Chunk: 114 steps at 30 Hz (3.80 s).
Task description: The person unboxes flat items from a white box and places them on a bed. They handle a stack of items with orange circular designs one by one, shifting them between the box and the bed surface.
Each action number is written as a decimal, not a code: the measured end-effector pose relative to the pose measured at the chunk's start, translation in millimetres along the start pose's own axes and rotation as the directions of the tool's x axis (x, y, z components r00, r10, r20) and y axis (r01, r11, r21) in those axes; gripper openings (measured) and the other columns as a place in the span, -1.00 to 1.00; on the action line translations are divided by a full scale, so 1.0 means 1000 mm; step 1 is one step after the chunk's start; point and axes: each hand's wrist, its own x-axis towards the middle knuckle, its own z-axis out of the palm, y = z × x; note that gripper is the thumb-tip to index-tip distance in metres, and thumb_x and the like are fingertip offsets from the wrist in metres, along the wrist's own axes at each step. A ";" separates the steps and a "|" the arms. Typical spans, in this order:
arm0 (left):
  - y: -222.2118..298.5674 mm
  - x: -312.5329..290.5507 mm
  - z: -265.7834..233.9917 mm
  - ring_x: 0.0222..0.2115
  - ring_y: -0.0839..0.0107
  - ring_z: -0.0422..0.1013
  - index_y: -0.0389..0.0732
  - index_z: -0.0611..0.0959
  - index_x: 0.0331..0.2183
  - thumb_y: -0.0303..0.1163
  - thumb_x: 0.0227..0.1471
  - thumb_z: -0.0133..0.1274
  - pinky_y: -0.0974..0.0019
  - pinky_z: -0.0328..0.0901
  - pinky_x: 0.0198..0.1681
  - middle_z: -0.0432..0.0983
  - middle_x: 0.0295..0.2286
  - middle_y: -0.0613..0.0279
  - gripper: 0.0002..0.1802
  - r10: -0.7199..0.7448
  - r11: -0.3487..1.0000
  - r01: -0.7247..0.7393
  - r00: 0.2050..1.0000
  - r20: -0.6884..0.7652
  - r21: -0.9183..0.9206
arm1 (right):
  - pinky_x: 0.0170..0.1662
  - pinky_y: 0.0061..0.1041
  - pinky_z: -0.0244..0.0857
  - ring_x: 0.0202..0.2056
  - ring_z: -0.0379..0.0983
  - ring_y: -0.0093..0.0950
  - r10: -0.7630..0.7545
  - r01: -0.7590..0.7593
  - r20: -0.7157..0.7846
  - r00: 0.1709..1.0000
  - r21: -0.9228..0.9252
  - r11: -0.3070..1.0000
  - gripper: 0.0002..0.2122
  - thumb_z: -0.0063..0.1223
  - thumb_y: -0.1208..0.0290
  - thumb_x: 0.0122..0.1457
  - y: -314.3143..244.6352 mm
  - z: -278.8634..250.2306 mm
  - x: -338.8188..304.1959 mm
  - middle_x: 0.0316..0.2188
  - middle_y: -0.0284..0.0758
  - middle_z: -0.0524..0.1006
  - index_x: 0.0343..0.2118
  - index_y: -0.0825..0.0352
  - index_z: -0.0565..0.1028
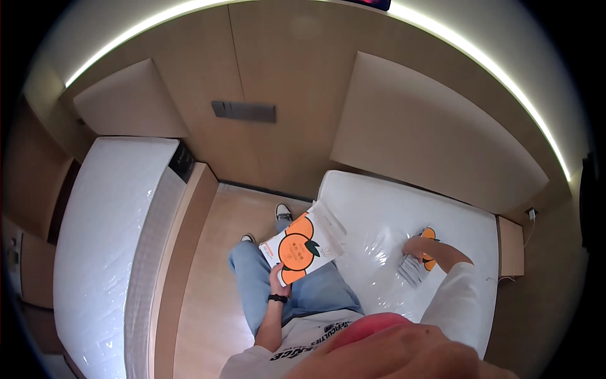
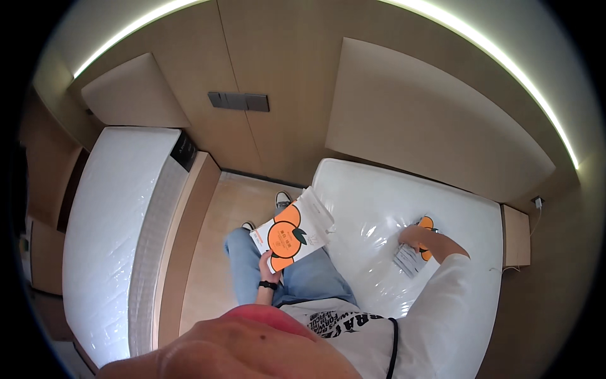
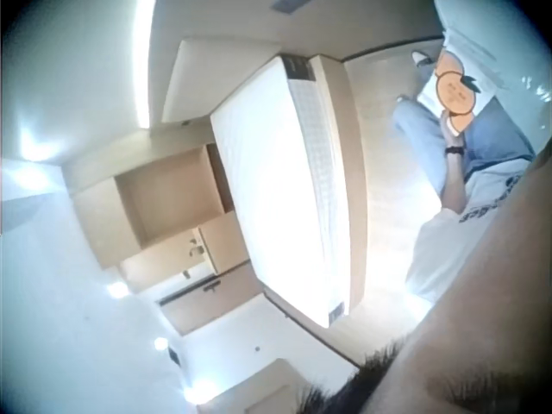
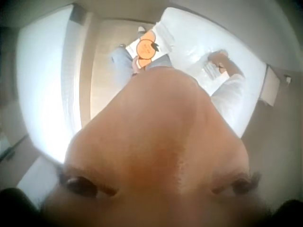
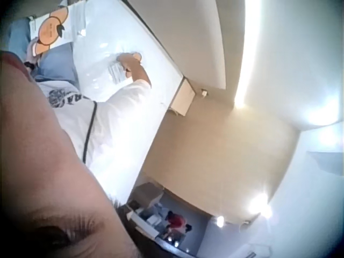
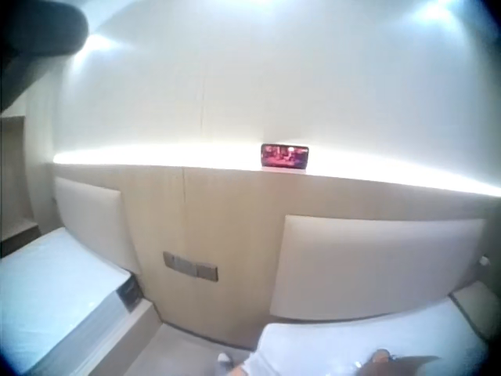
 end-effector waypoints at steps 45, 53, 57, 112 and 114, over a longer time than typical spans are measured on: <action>-0.009 -0.001 0.002 -0.13 0.33 0.44 -0.17 0.46 -0.06 -0.20 0.04 -0.01 0.21 0.35 -0.08 0.49 -0.13 0.25 -0.57 0.041 0.996 -0.040 0.999 -0.018 0.085 | -0.31 -0.33 0.38 -0.26 0.51 -0.27 0.033 -0.037 -0.135 0.990 -0.028 0.999 -0.39 0.49 0.48 -0.61 -0.020 0.005 -0.023 -0.39 -0.37 0.58 -0.26 0.14 0.58; -0.009 -0.008 0.014 -0.11 0.34 0.42 -0.14 0.45 -0.03 -0.12 0.10 -0.03 0.21 0.34 -0.06 0.48 -0.11 0.28 -0.56 0.043 0.990 -0.042 0.999 -0.005 0.133 | -0.28 -0.35 0.37 -0.25 0.51 -0.30 0.038 -0.039 -0.135 0.990 -0.001 0.999 -0.37 0.51 0.45 -0.60 -0.018 0.010 -0.023 -0.36 -0.36 0.58 -0.24 0.13 0.57; -0.008 -0.010 0.018 -0.07 0.33 0.40 -0.13 0.41 0.01 -0.05 0.15 -0.11 0.18 0.32 -0.03 0.44 -0.07 0.26 -0.52 0.067 0.989 -0.069 0.998 0.019 0.130 | -0.29 -0.35 0.36 -0.27 0.51 -0.30 0.067 -0.065 -0.088 0.994 0.017 0.998 -0.37 0.51 0.44 -0.64 -0.030 -0.010 -0.033 -0.38 -0.37 0.58 -0.27 0.14 0.57; -0.007 -0.010 0.033 0.02 0.26 0.31 -0.16 0.24 0.14 0.09 0.18 -0.24 0.13 0.23 0.06 0.32 0.05 0.18 -0.34 0.058 0.990 -0.066 0.996 0.063 0.123 | -0.32 -0.39 0.37 -0.29 0.52 -0.32 0.034 -0.035 -0.053 0.998 -0.007 0.999 -0.43 0.51 0.48 -0.63 -0.024 -0.009 -0.033 -0.41 -0.38 0.59 -0.33 0.16 0.59; -0.007 -0.011 0.034 0.03 0.24 0.30 -0.14 0.23 0.15 0.11 0.17 -0.24 0.08 0.24 0.05 0.30 0.06 0.18 -0.33 0.054 0.990 -0.063 0.996 0.077 0.128 | -0.31 -0.39 0.37 -0.28 0.51 -0.32 0.036 -0.038 -0.061 0.997 -0.018 0.999 -0.43 0.51 0.48 -0.61 -0.025 -0.011 -0.034 -0.39 -0.38 0.59 -0.31 0.17 0.59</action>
